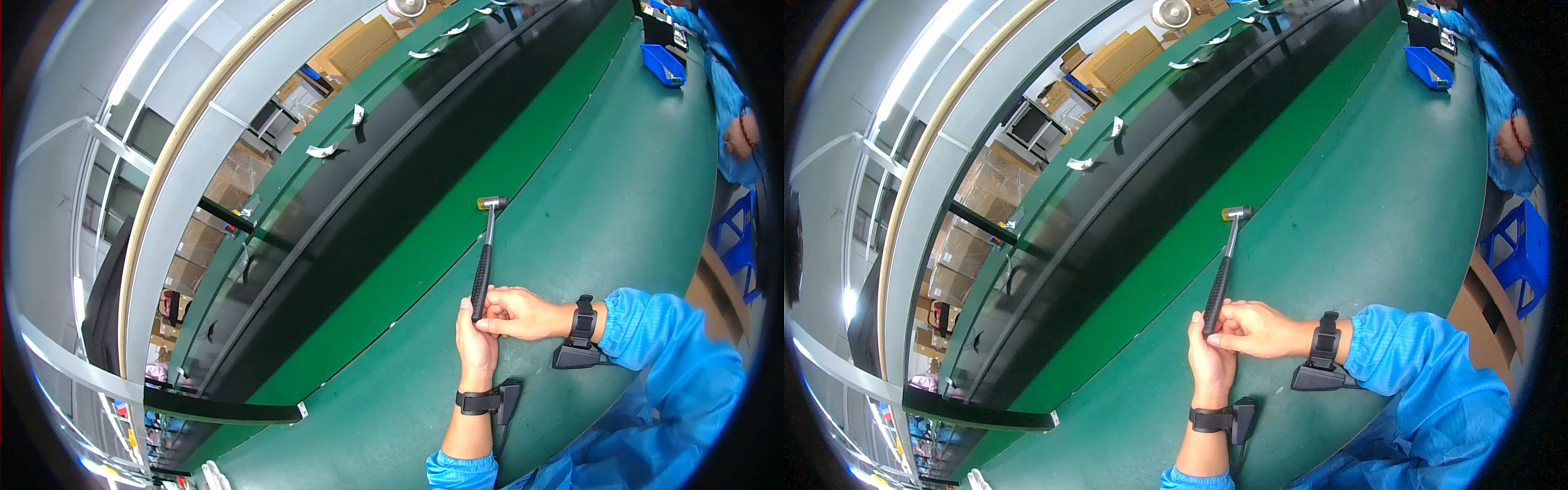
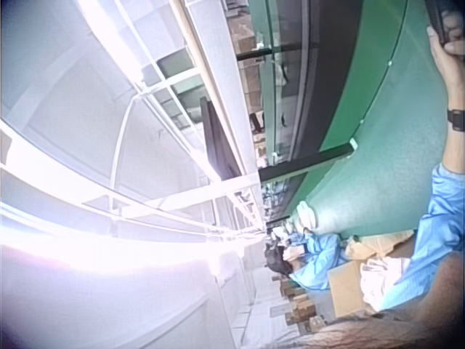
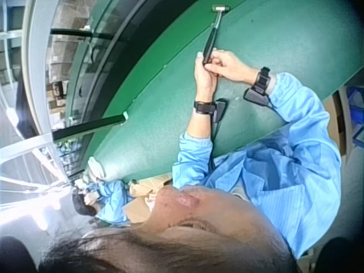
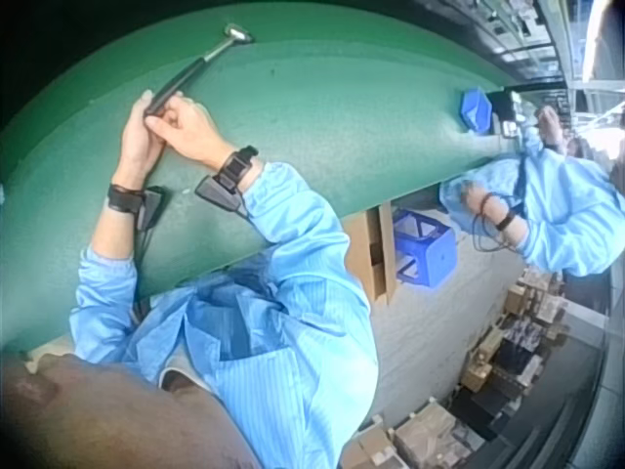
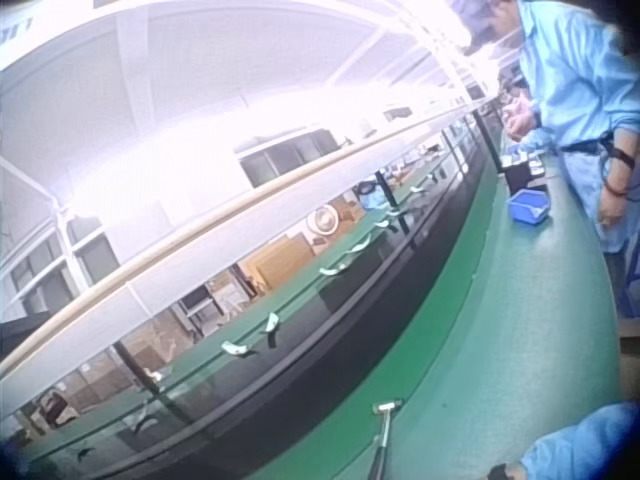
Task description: Using a small hammer to fit or secure small white plastic components at a factory assembly line workstation.
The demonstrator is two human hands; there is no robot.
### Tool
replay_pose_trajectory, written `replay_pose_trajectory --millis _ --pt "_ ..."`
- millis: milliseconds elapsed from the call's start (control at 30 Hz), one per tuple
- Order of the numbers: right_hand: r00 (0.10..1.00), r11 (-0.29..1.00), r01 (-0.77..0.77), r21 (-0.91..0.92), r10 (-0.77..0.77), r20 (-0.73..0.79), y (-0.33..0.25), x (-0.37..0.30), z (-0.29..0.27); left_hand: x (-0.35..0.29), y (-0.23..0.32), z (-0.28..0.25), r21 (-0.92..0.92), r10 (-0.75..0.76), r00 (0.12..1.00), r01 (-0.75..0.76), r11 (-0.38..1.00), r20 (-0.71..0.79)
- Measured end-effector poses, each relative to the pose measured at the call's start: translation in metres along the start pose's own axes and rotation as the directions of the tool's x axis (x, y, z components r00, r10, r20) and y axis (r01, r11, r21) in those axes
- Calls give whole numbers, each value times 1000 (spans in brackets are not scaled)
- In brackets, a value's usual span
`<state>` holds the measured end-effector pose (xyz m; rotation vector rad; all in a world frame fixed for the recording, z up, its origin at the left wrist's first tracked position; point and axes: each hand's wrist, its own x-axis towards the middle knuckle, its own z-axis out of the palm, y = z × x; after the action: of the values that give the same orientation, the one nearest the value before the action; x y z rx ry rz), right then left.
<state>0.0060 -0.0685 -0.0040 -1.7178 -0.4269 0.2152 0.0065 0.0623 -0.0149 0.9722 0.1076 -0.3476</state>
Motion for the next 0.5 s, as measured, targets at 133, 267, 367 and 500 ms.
replay_pose_trajectory --millis 133,267,367,500 --pt "1000 999 17 -32 -17 -6 1 0 0 0 -1 -1 1 -4 1000 4 1000 6" --pt "1000 1000 23 -10 -23 -17 1 0 1 1 -1 -2 7 2 1000 -2 1000 17" --pt "999 999 27 -26 -28 -16 1 0 0 1 0 0 2 -7 1000 6 1000 10" --pt "998 998 48 -52 -49 -27 6 0 1 1 -2 -2 5 -10 1000 10 1000 12"
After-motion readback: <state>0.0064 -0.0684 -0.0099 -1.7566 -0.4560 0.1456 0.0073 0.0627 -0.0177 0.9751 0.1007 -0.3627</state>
